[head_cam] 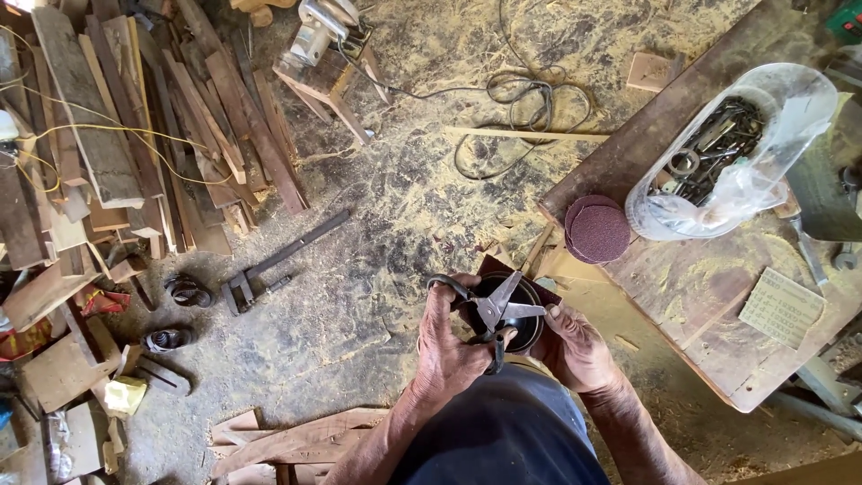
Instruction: Using scissors to trim a circular piece of sandpaper to match the size of a sanding pad.
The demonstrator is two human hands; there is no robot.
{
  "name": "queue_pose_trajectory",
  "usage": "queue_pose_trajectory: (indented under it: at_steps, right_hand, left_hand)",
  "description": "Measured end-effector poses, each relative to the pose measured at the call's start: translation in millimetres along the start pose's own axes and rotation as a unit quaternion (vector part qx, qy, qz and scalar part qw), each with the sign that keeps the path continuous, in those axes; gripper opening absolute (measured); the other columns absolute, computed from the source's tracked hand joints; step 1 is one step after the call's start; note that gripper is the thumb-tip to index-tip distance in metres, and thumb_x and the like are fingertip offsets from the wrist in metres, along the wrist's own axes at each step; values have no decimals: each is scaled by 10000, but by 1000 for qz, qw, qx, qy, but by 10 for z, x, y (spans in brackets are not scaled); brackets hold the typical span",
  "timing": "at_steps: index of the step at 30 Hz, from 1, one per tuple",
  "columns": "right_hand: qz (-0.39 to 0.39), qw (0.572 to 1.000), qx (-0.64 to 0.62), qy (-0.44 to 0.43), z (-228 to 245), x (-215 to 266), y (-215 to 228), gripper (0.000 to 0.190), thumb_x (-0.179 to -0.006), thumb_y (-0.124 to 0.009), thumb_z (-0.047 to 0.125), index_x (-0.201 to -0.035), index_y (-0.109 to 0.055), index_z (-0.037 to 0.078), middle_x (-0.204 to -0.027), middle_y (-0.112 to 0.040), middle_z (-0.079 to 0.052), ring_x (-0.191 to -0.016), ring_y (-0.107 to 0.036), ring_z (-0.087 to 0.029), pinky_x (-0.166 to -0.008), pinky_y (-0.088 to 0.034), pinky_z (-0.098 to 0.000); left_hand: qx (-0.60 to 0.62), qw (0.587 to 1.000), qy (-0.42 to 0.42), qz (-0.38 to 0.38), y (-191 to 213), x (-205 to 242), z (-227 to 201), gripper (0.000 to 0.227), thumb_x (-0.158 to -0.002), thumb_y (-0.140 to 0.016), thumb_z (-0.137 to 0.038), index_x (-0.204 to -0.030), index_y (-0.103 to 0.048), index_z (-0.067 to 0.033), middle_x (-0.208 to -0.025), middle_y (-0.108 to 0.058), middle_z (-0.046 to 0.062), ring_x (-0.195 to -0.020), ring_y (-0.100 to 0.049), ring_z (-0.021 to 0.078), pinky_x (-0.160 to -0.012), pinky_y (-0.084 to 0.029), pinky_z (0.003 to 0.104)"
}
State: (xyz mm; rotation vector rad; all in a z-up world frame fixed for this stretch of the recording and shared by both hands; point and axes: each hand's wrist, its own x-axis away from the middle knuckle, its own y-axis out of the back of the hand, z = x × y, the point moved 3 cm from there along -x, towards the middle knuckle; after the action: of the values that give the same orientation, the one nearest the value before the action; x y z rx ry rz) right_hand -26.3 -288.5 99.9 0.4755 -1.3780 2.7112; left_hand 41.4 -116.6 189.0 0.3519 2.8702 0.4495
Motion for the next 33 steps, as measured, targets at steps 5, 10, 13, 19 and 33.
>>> queue_pose_trajectory:
  at_steps: [5, 10, 13, 19, 33]
  right_hand:
    - [-11, 1000, 7, 0, 84, 19, -174, 588, -1013, -576, 297, -1470, -488, -63, -1298, -679, -258, -1104, -711, -369, -887, -618, -546]
    - [38, 909, 340, 238, -6, 46, 166, 626, -908, -717, 110, -1468, -480, -41, -1348, -644, -187, -1211, -662, -260, -1100, -518, -391]
    - [13, 897, 370, 241, -201, 79, 631, 606, -906, -709, 118, -1450, -501, -50, -1290, -667, -168, -1162, -681, -249, -1066, -540, -375]
    - [5, 983, 137, 119, -358, 0, 593, 305, -873, -734, 93, -1178, -742, 70, -1159, -728, -253, -1053, -723, -305, -904, -621, -370]
    - [-85, 977, 96, 169, 52, -104, 34, 655, -684, -852, 64, -1288, -614, -24, -1200, -729, -244, -1070, -717, -406, -919, -600, -577]
  left_hand:
    - [-11, 1000, 13, -2, -24, 37, 15, 674, -676, -903, -150, -1248, -547, -146, -1242, -631, 56, -1092, -656, 209, -913, -535, 342]
    - [4, 1000, 18, -2, -35, 39, 19, 695, -672, -921, -145, -1256, -545, -135, -1250, -629, 65, -1122, -658, 216, -951, -528, 353]
    - [2, 1000, 1, -3, -49, 40, 28, 690, -678, -915, -142, -1255, -535, -125, -1239, -613, 71, -1113, -650, 220, -950, -527, 348]
    - [-59, 992, -102, -33, -118, 100, 96, 820, -743, -842, -193, -1417, -377, -139, -1205, -619, 103, -1012, -639, 243, -842, -524, 369]
    - [18, 992, -128, 9, 212, 225, 542, 488, -887, -888, -232, -1085, -471, -71, -828, -590, 36, -565, -545, 118, -436, -518, 272]
